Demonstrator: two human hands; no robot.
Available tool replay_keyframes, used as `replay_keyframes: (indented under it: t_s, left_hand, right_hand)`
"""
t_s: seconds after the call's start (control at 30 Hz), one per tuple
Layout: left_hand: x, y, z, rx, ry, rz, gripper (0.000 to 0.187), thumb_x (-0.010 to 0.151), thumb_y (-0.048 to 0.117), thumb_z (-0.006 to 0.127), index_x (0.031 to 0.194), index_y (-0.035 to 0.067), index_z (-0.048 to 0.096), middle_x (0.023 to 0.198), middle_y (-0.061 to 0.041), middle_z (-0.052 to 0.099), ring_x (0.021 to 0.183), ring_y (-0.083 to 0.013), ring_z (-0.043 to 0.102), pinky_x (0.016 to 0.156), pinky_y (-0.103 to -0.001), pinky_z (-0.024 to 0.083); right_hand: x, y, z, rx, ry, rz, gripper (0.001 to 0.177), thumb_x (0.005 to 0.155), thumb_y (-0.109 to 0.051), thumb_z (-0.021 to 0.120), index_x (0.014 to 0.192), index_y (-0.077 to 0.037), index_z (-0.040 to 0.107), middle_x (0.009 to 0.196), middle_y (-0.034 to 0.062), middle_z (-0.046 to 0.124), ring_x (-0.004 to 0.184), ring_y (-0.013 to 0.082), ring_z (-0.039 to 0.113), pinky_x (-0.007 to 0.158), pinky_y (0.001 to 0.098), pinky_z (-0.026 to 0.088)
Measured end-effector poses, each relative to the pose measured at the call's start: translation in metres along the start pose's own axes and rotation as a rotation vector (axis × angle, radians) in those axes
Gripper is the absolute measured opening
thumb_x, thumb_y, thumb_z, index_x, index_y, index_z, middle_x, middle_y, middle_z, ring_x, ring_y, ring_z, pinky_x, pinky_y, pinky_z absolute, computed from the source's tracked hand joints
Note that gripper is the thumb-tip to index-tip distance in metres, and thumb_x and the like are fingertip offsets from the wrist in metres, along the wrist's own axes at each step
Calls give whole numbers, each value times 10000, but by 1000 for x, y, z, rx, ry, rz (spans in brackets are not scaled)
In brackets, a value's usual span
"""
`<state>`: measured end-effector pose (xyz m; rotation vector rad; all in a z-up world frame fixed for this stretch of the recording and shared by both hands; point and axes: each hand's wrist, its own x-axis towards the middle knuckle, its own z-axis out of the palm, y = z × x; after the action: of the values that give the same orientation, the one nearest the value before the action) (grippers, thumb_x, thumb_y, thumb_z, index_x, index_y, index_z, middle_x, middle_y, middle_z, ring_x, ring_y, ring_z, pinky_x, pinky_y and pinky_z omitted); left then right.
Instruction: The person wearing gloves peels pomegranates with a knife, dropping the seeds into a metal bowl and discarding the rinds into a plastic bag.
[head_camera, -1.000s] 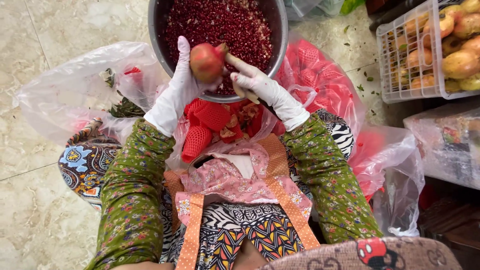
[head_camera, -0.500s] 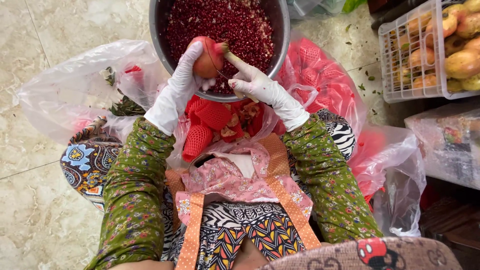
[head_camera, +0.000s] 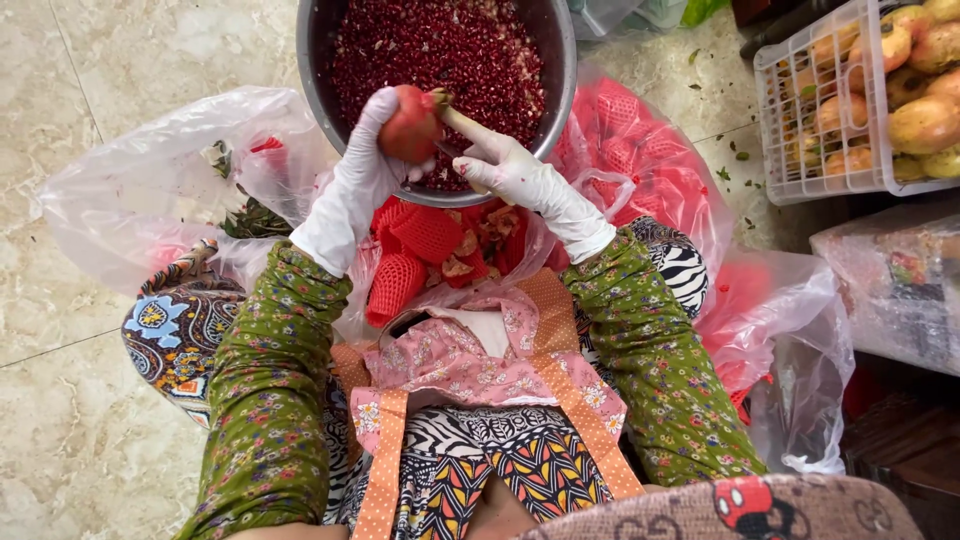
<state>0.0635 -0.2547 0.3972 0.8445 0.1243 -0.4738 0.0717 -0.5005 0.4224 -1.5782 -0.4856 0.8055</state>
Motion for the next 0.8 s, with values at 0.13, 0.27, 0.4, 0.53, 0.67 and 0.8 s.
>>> replay_keyframes:
  t_s: [0.13,0.27,0.4,0.53,0.67,0.8]
  left_hand:
    - [-6,1,9,-174,67,-126,762,879,654,696,1328,51,571,991,-151,686,594,-237,673,429,-284,520]
    - [-3,-1,18,-179,94,-138,733,858,675,685,1278,80,598,935,-119,682,555,-206,639,375,-271,470]
    - [4,-11,16,-142,158,-85,732,844,674,699,1275,87,623,976,-98,698,623,-170,647,400,-256,466]
    - [14,-28,7,-156,214,2,730,839,665,737,1254,78,605,989,-81,678,696,-166,654,444,-274,488]
    - [22,-42,2,-148,271,17,743,818,651,761,1233,57,599,1010,-120,688,709,-193,652,444,-269,494]
    - [23,-43,1,-167,318,28,663,804,523,800,1273,153,512,1188,-129,635,932,-233,710,539,-295,580]
  right_hand:
    - [-1,6,1,-57,39,-47,824,1073,-332,614,1697,-93,133,800,-9,547,723,67,493,660,237,452]
    - [3,23,15,-259,220,-170,711,1106,-331,573,1668,-58,233,884,1,687,795,71,614,759,245,526]
    - [23,40,25,-286,398,-133,604,1127,-361,505,1617,-56,328,765,30,607,702,68,596,686,242,506]
    - [39,53,34,-135,462,-94,588,1140,-393,467,1615,-59,380,739,17,537,636,75,502,579,254,450]
    - [47,50,36,265,489,99,493,1029,-442,379,1376,-125,529,616,-53,454,408,79,375,324,286,323]
    - [45,51,15,511,370,105,441,1121,-498,375,993,-89,482,660,-39,454,451,76,364,359,266,330]
